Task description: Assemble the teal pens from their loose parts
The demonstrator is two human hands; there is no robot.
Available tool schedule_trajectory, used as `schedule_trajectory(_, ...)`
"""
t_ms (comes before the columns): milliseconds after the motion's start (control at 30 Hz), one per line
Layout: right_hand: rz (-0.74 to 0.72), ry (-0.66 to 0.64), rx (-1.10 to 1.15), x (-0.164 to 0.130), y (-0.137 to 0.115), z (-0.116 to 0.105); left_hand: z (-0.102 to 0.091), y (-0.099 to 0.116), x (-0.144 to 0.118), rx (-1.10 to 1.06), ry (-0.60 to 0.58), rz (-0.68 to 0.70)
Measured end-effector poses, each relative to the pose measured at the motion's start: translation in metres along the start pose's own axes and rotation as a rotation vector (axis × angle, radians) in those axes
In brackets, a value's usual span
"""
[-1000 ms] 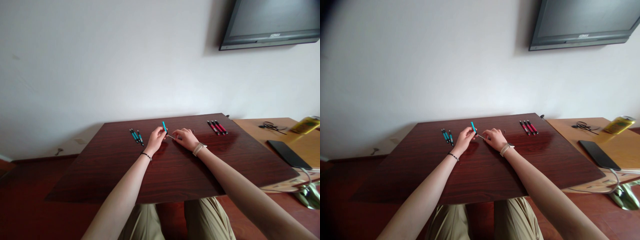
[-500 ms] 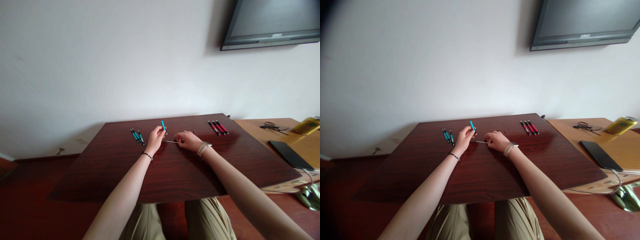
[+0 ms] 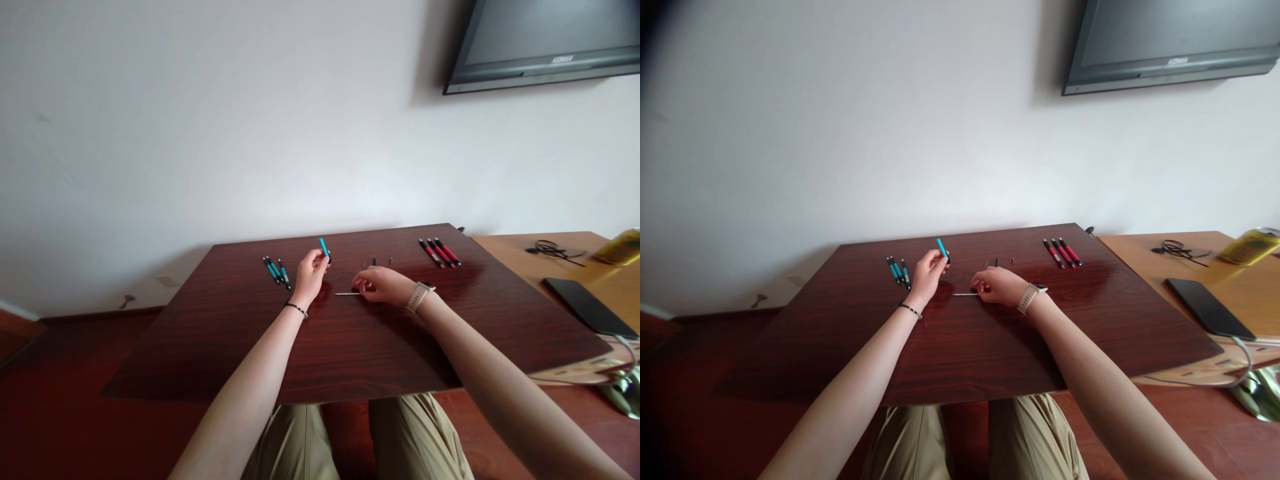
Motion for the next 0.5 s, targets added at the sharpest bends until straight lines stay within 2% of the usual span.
schedule_trajectory(367,-0.022,0.074,0.018,-0.0016,0.0012,-0.0036,-0.0024,-0.0021,0.0036,0.018,0.008,0.042)
schedule_trajectory(500,-0.029,0.098,0.141,-0.0027,0.0042,-0.0065,-0.0046,-0.0027,0.0033,0.023,0.021,0.040)
Point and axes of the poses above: each hand's wrist, its own x-axis towards the middle knuckle, its own z-axis out of the palm, y = z × x, the point moved 8 cm from there along x, towards the middle knuckle, and after that the axes turned 11 degrees about -y, right-handed, at the moved point
